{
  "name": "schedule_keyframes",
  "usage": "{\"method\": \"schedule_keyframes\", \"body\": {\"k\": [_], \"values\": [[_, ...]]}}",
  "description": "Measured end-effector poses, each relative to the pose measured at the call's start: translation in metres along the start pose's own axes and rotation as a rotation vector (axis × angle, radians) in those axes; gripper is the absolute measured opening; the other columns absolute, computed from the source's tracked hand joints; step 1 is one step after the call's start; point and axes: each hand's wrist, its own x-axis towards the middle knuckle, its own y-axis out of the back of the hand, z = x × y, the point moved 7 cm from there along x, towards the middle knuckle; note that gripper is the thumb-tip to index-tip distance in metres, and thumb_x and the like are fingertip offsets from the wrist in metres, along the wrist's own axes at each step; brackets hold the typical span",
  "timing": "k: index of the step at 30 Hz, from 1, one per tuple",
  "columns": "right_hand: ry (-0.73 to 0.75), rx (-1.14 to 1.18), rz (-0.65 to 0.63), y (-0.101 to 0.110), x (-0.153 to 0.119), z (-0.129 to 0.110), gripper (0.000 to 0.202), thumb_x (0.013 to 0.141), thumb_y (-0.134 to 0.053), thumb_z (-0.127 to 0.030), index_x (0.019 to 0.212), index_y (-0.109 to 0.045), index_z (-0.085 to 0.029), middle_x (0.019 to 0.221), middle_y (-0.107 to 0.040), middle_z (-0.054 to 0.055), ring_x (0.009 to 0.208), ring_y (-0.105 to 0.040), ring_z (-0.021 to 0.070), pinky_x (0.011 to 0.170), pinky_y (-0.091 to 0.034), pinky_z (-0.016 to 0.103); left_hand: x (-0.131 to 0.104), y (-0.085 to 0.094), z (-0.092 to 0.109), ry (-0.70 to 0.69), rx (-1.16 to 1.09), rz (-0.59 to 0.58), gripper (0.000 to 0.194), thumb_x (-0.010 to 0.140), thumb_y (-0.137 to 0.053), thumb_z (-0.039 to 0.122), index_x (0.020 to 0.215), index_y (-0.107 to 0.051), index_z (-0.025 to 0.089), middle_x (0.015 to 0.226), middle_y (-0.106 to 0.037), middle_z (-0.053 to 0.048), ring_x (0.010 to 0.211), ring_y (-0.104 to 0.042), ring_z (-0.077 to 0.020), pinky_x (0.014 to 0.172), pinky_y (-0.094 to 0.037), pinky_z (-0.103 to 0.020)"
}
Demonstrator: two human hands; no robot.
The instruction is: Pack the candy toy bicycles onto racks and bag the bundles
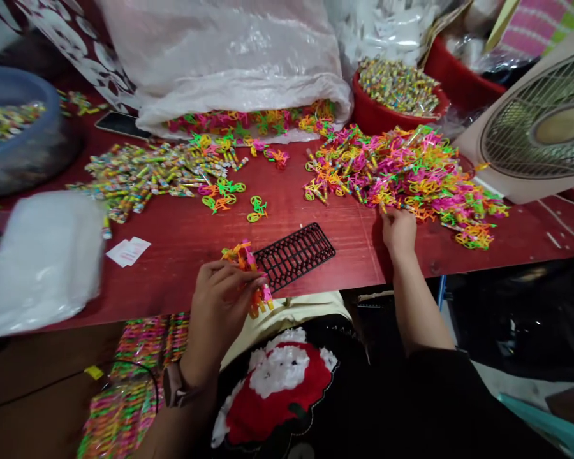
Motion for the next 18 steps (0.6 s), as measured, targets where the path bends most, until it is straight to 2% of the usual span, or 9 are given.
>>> {"method": "schedule_keyframes", "body": {"k": [2,4,6,8,10,12,15,18], "values": [[-0.004,-0.036,-0.08,-0.003,-0.01,-0.003,0.026,0.09,-0.056,-0.024,0.087,-0.078,-0.011,0.089,-0.075,0.021,0.09,-0.066,0.0319,0.091,-0.049,0.044,0.001,-0.001,0.0,-0.004,0.002,-0.017,0.012,0.098,-0.07,0.03,0.1,-0.08,0.025,0.092,-0.075,-0.004,0.101,-0.054,-0.0249,0.092,-0.046,-0.039],[-0.038,0.005,-0.125,-0.002,-0.017,-0.007,0.023,0.088,-0.06,-0.028,0.088,-0.079,-0.013,0.086,-0.076,0.019,0.085,-0.068,0.0311,0.084,-0.05,0.04,0.001,-0.001,0.0,-0.01,0.004,-0.027,0.012,0.099,-0.069,0.03,0.101,-0.081,0.025,0.091,-0.074,-0.004,0.102,-0.054,-0.025,0.092,-0.046,-0.039],[-0.088,0.08,-0.083,0.001,-0.013,-0.011,0.031,0.089,-0.065,-0.037,0.102,-0.078,-0.012,0.091,-0.078,0.018,0.086,-0.07,0.031,0.081,-0.052,0.039,0.001,-0.001,0.002,-0.022,0.007,-0.038,0.012,0.099,-0.069,0.028,0.102,-0.08,0.025,0.089,-0.074,-0.004,0.102,-0.054,-0.0252,0.092,-0.046,-0.039],[-0.141,0.087,0.0,0.003,0.0,-0.012,0.041,0.091,-0.065,-0.041,0.113,-0.075,-0.007,0.1,-0.077,0.023,0.091,-0.07,0.0329,0.084,-0.052,0.041,0.002,0.0,0.005,-0.049,0.013,-0.038,0.012,0.099,-0.069,0.026,0.102,-0.08,0.025,0.089,-0.074,-0.004,0.101,-0.055,-0.0251,0.093,-0.046,-0.04],[-0.159,0.038,0.027,0.002,0.014,-0.013,0.04,0.094,-0.063,-0.039,0.11,-0.075,-0.004,0.102,-0.076,0.027,0.095,-0.069,0.0347,0.089,-0.051,0.045,0.002,0.003,0.01,-0.084,0.017,-0.04,0.012,0.099,-0.068,0.025,0.102,-0.079,0.025,0.094,-0.074,-0.004,0.101,-0.057,-0.0245,0.093,-0.047,-0.04],[-0.153,0.0,-0.015,0.001,0.02,-0.012,0.036,0.096,-0.06,-0.037,0.1,-0.077,-0.005,0.097,-0.075,0.027,0.093,-0.069,0.0345,0.091,-0.05,0.046,0.001,0.008,0.012,-0.099,0.028,-0.024,0.013,0.099,-0.067,0.025,0.105,-0.078,0.026,0.102,-0.074,-0.005,0.103,-0.059,-0.0244,0.095,-0.047,-0.041],[-0.179,-0.003,-0.144,0.006,0.007,-0.005,0.037,0.094,-0.063,-0.041,0.082,-0.077,-0.009,0.076,-0.073,0.02,0.078,-0.067,0.0308,0.078,-0.049,0.041,-0.006,0.019,0.002,-0.018,0.06,0.086,0.016,0.099,-0.067,0.031,0.112,-0.075,0.025,0.113,-0.071,-0.007,0.11,-0.061,-0.0259,0.102,-0.046,-0.044],[-0.208,0.131,-0.343,0.008,-0.024,0.003,0.036,0.085,-0.073,-0.047,0.073,-0.076,-0.013,0.06,-0.066,0.009,0.062,-0.061,0.0232,0.062,-0.042,0.033,-0.019,0.027,-0.026,0.191,0.018,0.273,0.027,0.1,-0.066,0.039,0.12,-0.069,0.022,0.119,-0.066,-0.009,0.115,-0.061,-0.0258,0.106,-0.046,-0.045]]}}
